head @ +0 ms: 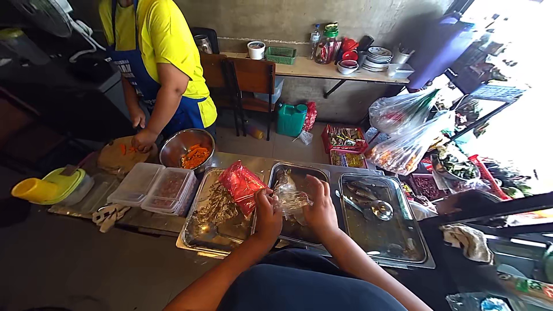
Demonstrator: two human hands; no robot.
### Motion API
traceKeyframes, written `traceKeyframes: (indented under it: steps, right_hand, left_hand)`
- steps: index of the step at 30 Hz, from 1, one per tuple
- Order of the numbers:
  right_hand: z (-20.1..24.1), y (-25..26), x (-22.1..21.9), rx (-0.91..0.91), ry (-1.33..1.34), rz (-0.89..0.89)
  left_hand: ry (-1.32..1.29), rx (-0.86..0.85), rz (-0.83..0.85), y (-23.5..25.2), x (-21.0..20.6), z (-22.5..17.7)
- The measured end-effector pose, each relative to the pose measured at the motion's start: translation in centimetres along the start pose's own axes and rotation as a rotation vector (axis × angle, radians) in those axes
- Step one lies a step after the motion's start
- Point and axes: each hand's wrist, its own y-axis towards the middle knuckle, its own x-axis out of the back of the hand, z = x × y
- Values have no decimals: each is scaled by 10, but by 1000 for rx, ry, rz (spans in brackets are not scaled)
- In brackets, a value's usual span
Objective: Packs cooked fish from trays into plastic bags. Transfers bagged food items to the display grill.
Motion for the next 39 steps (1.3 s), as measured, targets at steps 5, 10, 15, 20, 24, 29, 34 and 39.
traceKeyframes:
  steps: [5,10,15,20,24,29,34,39]
  right_hand:
    - [-17,1,-5,-18,112,-17]
    - [-30,5,-9,-43,164,160]
    - [-56,-10,2,61,26,484]
    - [-101,-42,14,-314,-365,631]
    - [-119,-61,6,-420,-354,657]
    - [-121,-53,11,-299,-409,583]
    - [-101,-7,34,-171,-547,475]
    - [-66,57,31,-15,-646,533]
  left_hand:
    - [-27,-226,120,7,16,5]
    - [-90,-344,448,21,32,16]
    - [226,-196,305,29,47,22]
    - [438,-152,92,50,81,41]
    - [506,-131,-18,58,91,51]
    - [544,-104,19,59,88,56]
    - [539,-94,41,52,87,55]
    - [515,-74,18,42,90,56]
